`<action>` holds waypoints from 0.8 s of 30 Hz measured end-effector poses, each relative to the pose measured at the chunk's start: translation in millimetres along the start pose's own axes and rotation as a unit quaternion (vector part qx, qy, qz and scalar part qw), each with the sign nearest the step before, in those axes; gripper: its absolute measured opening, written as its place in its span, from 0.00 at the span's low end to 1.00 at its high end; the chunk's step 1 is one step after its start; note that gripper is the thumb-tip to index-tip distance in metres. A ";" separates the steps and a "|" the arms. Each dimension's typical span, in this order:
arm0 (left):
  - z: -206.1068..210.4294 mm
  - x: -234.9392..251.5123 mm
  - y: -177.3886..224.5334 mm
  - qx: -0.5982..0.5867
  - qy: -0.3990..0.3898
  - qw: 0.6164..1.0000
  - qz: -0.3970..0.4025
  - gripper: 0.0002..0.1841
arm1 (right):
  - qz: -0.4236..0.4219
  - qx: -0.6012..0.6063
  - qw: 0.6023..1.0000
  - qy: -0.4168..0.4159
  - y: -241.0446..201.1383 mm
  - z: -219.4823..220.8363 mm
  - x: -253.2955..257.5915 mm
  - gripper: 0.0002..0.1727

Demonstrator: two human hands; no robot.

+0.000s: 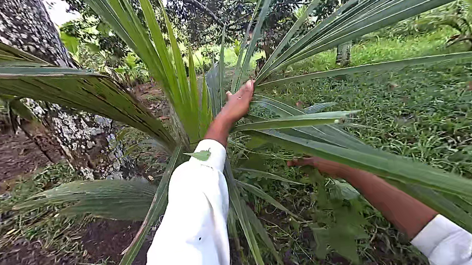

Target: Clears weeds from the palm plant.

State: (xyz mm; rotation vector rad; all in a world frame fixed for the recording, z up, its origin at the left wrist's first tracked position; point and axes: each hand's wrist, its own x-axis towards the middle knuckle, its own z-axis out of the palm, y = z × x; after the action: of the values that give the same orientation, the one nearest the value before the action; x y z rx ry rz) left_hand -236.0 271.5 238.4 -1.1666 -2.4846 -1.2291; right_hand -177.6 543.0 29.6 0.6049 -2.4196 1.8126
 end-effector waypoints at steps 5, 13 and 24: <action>1.3 22.4 -21.2 0.012 -0.005 1.000 -0.008 0.33 | 0.133 -0.085 0.984 0.084 -54.7 26.9 -5.0 0.16; 19.7 30.2 -77.0 -0.072 0.037 0.994 -0.069 0.32 | 0.100 -0.151 0.975 0.129 -50.3 37.9 -11.8 0.19; 24.0 13.8 -66.9 -0.082 0.042 0.973 -0.212 0.34 | 0.092 -0.149 0.983 0.052 -52.4 30.4 -7.6 0.22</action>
State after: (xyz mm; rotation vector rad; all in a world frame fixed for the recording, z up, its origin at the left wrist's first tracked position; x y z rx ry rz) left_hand -287.0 272.3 187.0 -0.6042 -2.6965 -1.5721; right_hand -147.1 504.5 65.9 0.2610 -2.6748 1.4487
